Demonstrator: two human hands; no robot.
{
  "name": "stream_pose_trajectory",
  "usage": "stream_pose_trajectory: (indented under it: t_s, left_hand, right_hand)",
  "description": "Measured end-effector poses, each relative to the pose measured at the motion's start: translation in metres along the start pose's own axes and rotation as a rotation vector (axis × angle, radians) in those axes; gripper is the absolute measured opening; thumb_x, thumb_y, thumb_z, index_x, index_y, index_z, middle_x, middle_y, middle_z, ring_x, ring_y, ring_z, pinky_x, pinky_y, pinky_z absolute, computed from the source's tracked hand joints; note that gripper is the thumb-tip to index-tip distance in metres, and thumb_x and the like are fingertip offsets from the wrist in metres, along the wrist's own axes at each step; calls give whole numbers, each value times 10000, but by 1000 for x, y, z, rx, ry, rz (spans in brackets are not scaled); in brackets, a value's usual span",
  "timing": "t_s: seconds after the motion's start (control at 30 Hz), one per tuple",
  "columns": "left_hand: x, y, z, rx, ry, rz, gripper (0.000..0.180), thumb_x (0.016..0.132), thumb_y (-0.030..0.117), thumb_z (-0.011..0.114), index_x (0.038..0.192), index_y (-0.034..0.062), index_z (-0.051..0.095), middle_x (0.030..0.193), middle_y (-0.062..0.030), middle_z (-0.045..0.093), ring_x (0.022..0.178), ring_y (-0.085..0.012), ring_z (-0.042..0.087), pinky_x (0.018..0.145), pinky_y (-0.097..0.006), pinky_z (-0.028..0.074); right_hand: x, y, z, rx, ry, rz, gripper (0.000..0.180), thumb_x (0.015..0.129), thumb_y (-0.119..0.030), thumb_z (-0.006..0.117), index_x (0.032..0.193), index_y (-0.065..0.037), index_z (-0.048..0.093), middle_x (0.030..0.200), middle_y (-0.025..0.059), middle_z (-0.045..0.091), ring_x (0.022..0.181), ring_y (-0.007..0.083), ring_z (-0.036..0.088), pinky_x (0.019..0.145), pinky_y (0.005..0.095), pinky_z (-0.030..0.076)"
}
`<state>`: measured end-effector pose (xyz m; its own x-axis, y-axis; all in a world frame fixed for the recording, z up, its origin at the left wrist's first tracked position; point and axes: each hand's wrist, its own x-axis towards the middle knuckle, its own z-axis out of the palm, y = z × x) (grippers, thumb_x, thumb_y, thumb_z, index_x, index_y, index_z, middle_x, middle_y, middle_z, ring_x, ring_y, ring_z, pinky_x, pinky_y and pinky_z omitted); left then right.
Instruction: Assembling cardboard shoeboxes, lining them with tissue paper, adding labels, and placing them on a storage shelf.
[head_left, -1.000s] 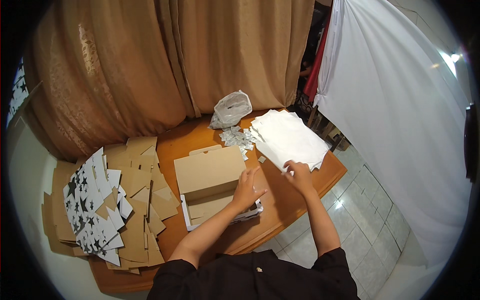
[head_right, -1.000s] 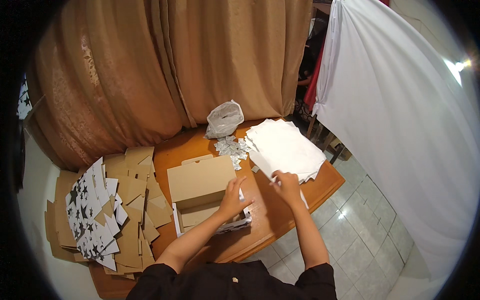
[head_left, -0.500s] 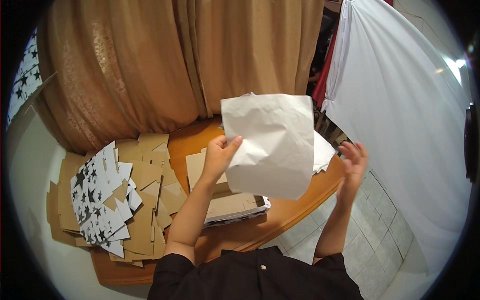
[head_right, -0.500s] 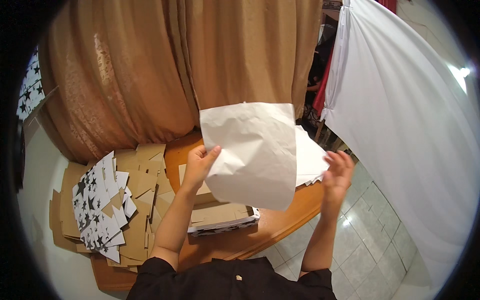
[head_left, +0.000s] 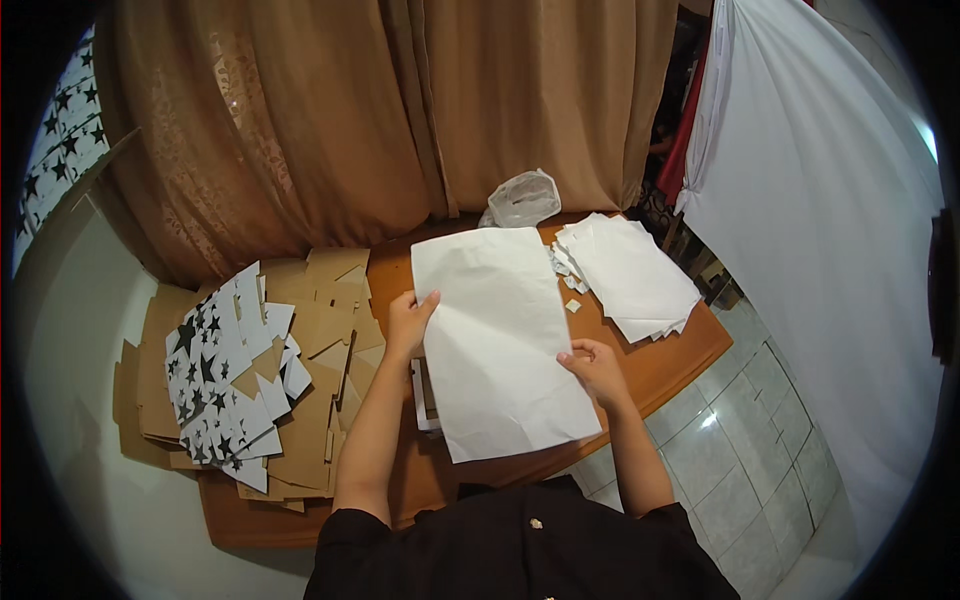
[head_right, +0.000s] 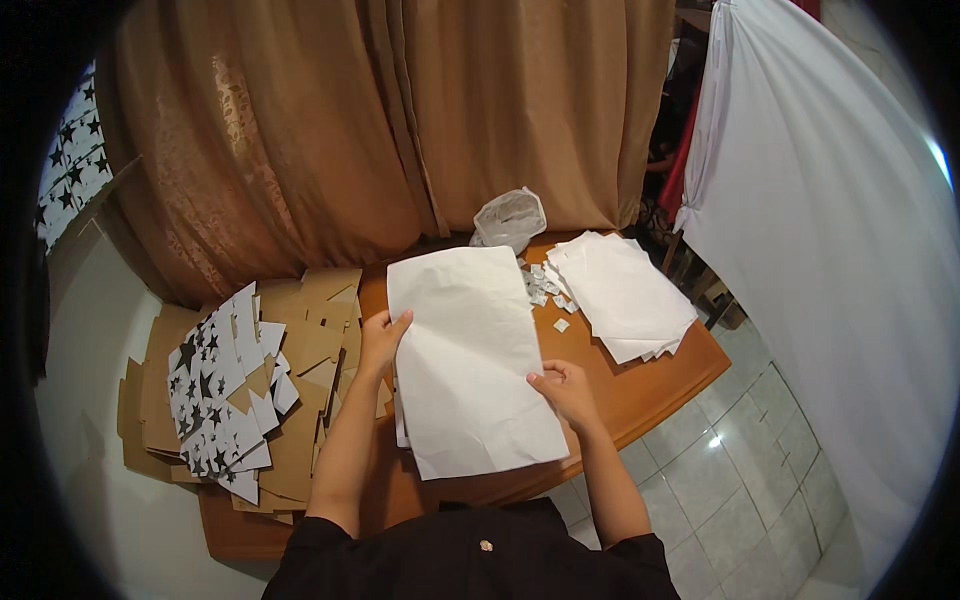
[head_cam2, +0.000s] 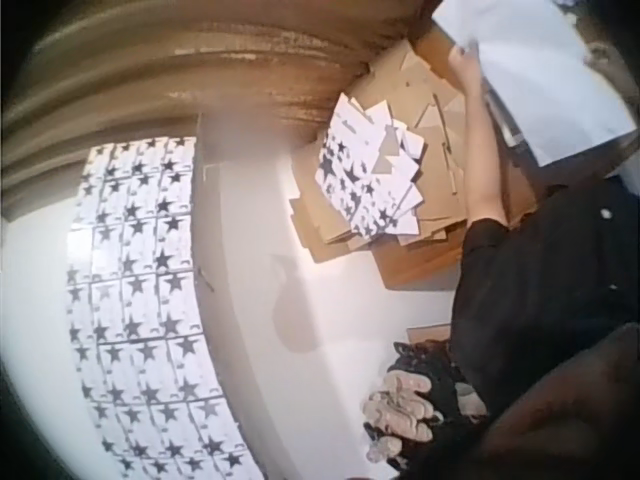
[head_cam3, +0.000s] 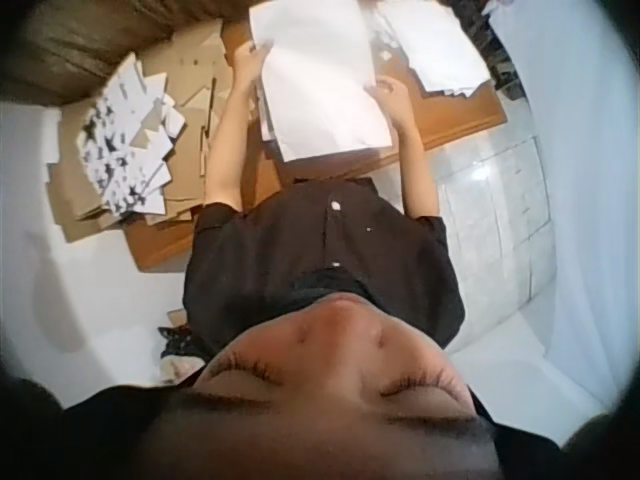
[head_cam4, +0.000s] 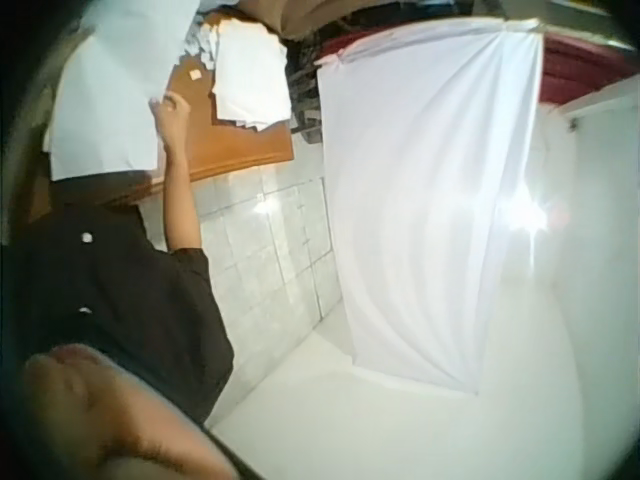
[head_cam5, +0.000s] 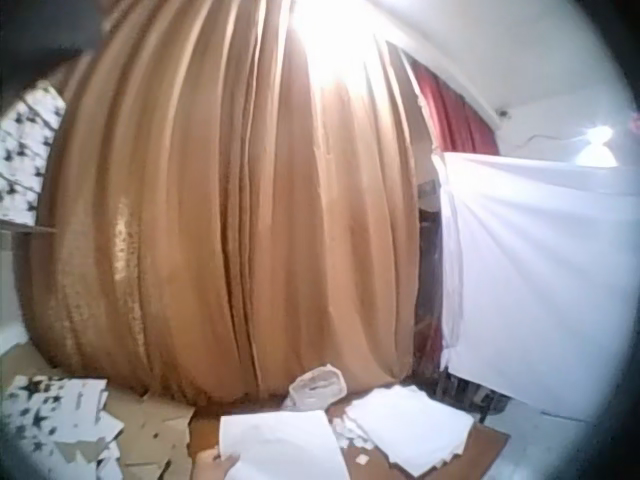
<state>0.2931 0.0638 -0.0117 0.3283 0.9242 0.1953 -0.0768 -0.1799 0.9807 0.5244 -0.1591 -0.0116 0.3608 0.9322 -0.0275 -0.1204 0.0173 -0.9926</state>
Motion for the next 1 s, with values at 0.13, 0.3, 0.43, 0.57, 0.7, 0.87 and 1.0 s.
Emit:
stream_pose_trajectory:
  t_s: [0.13, 0.3, 0.43, 0.57, 0.7, 0.87, 1.0]
  left_hand:
    - [-19, -50, -12, 520, 198, 34, 267, 824, 199, 643, 979, -12, 589, 905, -107, 601, 814, -179, 566, 721, -303, 455]
    - [-51, -15, 25, 862, -161, 515, 408, 815, 213, 594, 1183, 61, 502, 1248, -166, 464, 1145, -331, 452, 950, -416, 366]
    - [-76, -35, 46, 980, -842, 650, 468, 876, 302, 495, 1303, 119, 433, 1333, -182, 397, 1236, -348, 369, 1008, -485, 294]
    - [-73, -83, 50, 1019, -1069, 441, 485, 940, 400, 327, 1357, 160, 388, 1429, -170, 282, 1332, -324, 241, 1043, -530, 222]
    - [-63, -109, 59, 1040, -1199, 359, 511, 957, 431, 251, 1401, 181, 300, 1453, -160, 236, 1360, -314, 191, 1053, -556, 196]
    - [-65, -128, 69, 910, -1334, 171, 521, 965, 420, 215, 1432, 190, 195, 1465, -167, 189, 1359, -326, 185, 1036, -583, 231]
    - [-69, -149, 66, 876, -1299, 298, 427, 958, 330, 325, 1322, 125, 417, 1415, -183, 301, 1310, -348, 287, 1010, -517, 315]
  right_hand:
    - [3, 55, 11, -346, 183, -76, 256, 777, -156, 670, 973, -25, 571, 603, -5, 542, 524, 87, 467, 491, 269, 378]
    - [-3, 77, 18, -755, 287, -86, 247, 783, -205, 645, 973, -77, 555, 541, 64, 521, 546, 209, 521, 658, 348, 370]
    - [-2, 78, 27, -1042, 350, -280, 268, 793, -294, 627, 973, -105, 569, 587, 80, 570, 578, 239, 561, 755, 386, 319]
    - [2, 59, 24, -1036, 337, -30, 236, 808, -283, 593, 967, -109, 587, 688, 76, 606, 625, 243, 573, 760, 400, 321]
    - [36, 76, -21, -980, 426, -80, 192, 821, -244, 540, 927, -105, 619, 811, 64, 627, 713, 222, 583, 776, 400, 323]
    - [104, 88, -53, -1058, 430, -127, 198, 808, -205, 554, 936, -76, 633, 860, 87, 651, 763, 229, 615, 756, 397, 401]
    - [162, 111, -54, -1189, 283, -202, 249, 814, -207, 545, 1008, -74, 627, 941, 128, 653, 900, 268, 620, 851, 409, 417]
